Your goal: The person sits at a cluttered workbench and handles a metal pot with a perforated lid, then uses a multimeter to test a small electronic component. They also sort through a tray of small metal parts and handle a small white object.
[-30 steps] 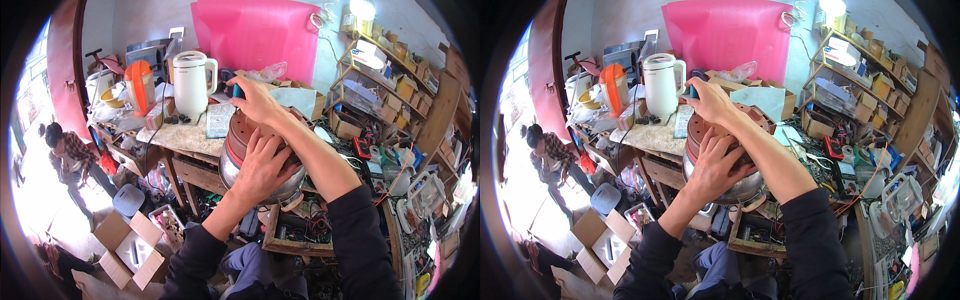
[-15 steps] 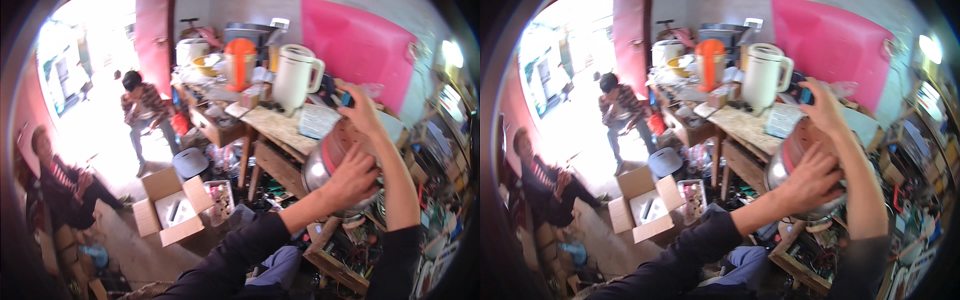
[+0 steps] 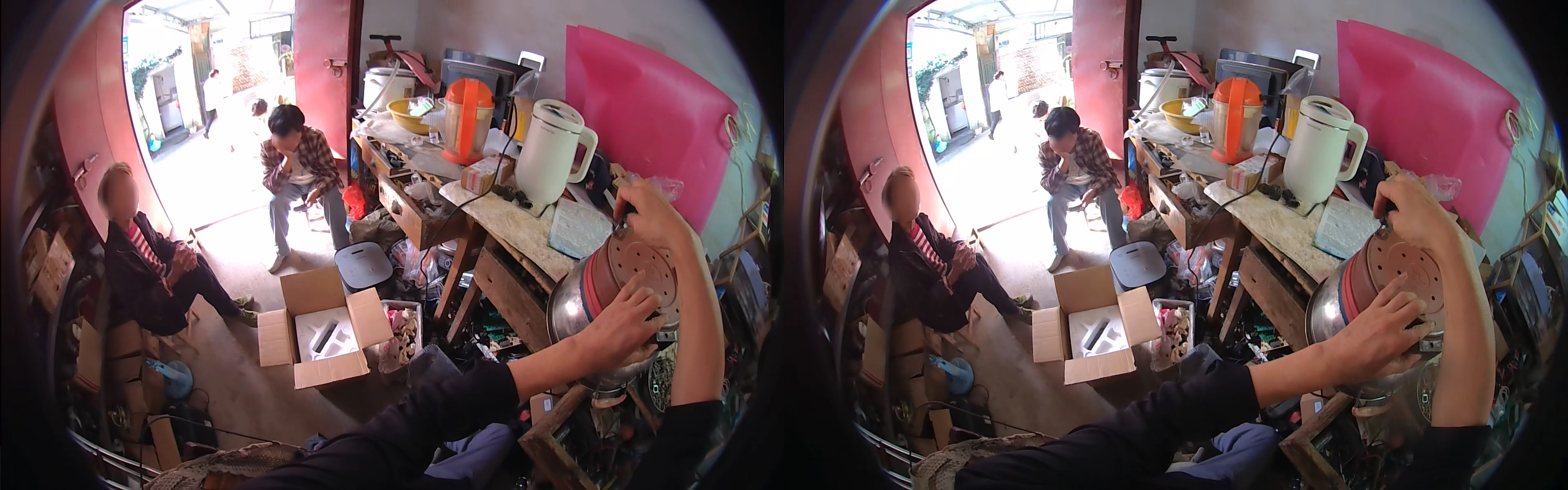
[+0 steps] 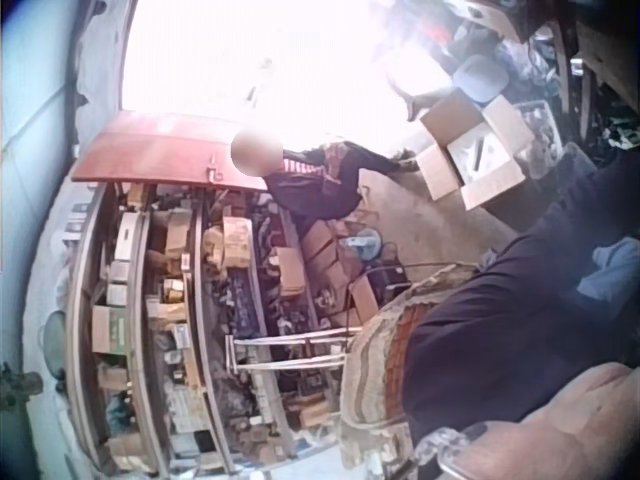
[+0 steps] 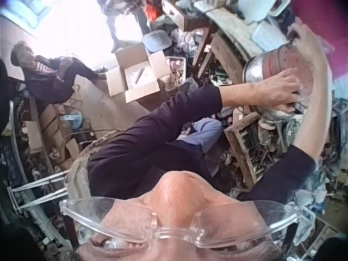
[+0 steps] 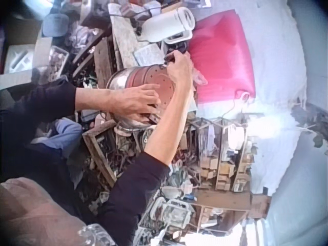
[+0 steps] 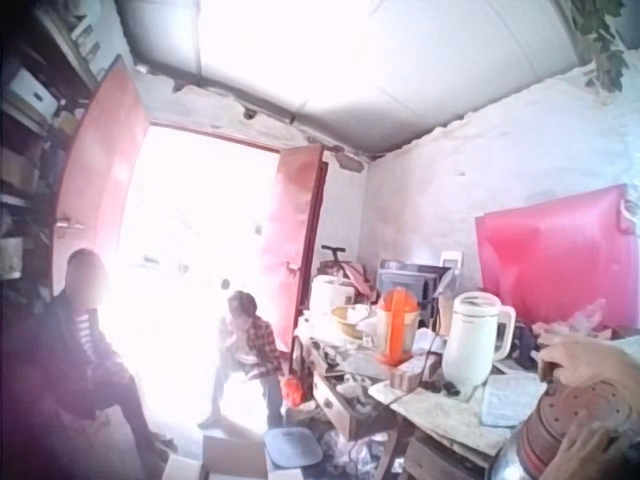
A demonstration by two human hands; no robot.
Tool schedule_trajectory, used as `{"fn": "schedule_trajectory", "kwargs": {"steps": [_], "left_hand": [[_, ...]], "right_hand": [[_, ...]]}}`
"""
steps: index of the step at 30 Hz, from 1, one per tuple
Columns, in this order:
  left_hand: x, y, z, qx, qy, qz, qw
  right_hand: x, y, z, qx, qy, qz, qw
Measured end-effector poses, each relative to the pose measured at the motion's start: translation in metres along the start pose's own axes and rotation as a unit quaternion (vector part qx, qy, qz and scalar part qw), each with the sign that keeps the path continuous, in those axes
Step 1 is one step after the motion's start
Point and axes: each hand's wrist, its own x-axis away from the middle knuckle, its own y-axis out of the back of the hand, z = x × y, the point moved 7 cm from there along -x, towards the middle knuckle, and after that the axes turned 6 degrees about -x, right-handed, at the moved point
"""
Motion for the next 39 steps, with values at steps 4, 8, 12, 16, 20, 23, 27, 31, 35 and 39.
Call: {"fn": "schedule_trajectory", "kwargs": {"steps": [4,8,12,16,20,23,27,31,35,39], "left_hand": [[0.000,0.000,0.000,0.004,-0.003,-0.010,1.000],[0.000,0.002,0.000,0.004,-0.008,-0.020,1.000],[-0.001,0.000,-0.002,-0.008,-0.011,-0.025,1.000],[0.001,0.002,0.001,-0.014,-0.002,-0.011,1.000],[-0.003,-0.002,-0.009,-0.012,-0.015,-0.043,0.999],[0.008,0.000,0.011,-0.002,-0.005,-0.061,0.998],[-0.007,0.008,-0.005,-0.001,-0.012,-0.037,0.999],[-0.007,0.011,-0.001,-0.041,0.002,-0.001,0.999],[-0.011,0.002,-0.006,-0.030,-0.004,0.000,1.000],[-0.006,0.007,-0.001,-0.048,0.003,0.011,0.999]], "right_hand": [[-0.009,0.001,-0.001,0.023,-0.126,0.000,0.992],[-0.014,-0.002,-0.005,0.067,-0.114,-0.017,0.991],[-0.008,-0.012,-0.030,-0.021,0.007,-0.101,0.995],[0.000,-0.005,0.002,0.087,-0.196,-0.006,0.977],[0.017,-0.001,-0.015,0.017,0.064,-0.152,0.986],[0.003,-0.008,-0.027,0.068,-0.046,-0.092,0.992],[0.004,-0.008,-0.043,0.066,0.035,-0.124,0.989],[-0.008,-0.013,-0.036,0.079,-0.059,-0.055,0.994],[0.002,-0.010,-0.056,0.046,-0.011,-0.124,0.991],[-0.005,-0.013,-0.023,0.059,-0.085,-0.038,0.994]]}}
